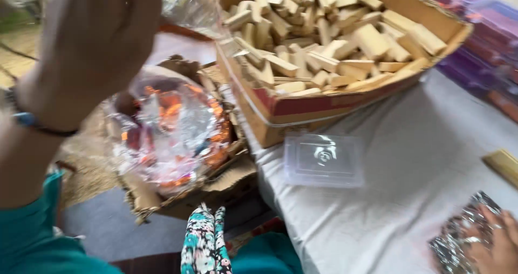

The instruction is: Wrapping wooden blocks in foil and plastic, and wiping them with a cloth.

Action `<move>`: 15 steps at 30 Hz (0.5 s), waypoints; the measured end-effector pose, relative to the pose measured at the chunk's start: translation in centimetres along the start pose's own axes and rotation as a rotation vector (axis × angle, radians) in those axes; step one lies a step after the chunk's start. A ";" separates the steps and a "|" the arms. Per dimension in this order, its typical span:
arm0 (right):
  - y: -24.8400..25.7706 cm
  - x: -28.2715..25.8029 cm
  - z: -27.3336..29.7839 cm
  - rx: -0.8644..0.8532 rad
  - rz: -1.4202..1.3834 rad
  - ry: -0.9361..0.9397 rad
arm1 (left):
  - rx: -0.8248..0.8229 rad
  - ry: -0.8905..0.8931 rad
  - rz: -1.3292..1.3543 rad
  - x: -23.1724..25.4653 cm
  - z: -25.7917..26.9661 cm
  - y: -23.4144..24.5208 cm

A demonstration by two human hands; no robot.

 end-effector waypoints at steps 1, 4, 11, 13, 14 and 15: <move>-1.0 2.8 0.5 0.052 -0.285 -0.121 | -0.219 0.218 0.011 -2.8 1.4 -0.4; -1.9 3.9 1.4 0.120 -0.344 -0.175 | -0.832 0.701 0.128 -11.6 9.7 -6.0; -1.0 5.5 0.7 -0.039 0.424 0.037 | -1.009 0.841 -0.142 -25.3 23.6 -23.6; -0.3 4.2 0.6 -0.063 0.416 0.003 | -0.704 0.863 0.326 -27.5 24.5 -31.1; -0.1 3.9 0.6 -0.060 0.419 -0.008 | -0.706 0.851 0.328 -28.5 26.3 -34.6; 0.0 3.4 0.6 -0.067 0.388 0.008 | -0.784 0.845 0.272 -29.5 28.7 -38.5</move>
Point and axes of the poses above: each hand's wrist, its own z-axis away from the middle knuckle, its own y-axis out of the back of the hand, x = y × z, the point moved 10 cm from there along -z, towards the middle knuckle, and after that the axes turned 5 degrees about y, right-handed, at the moved point
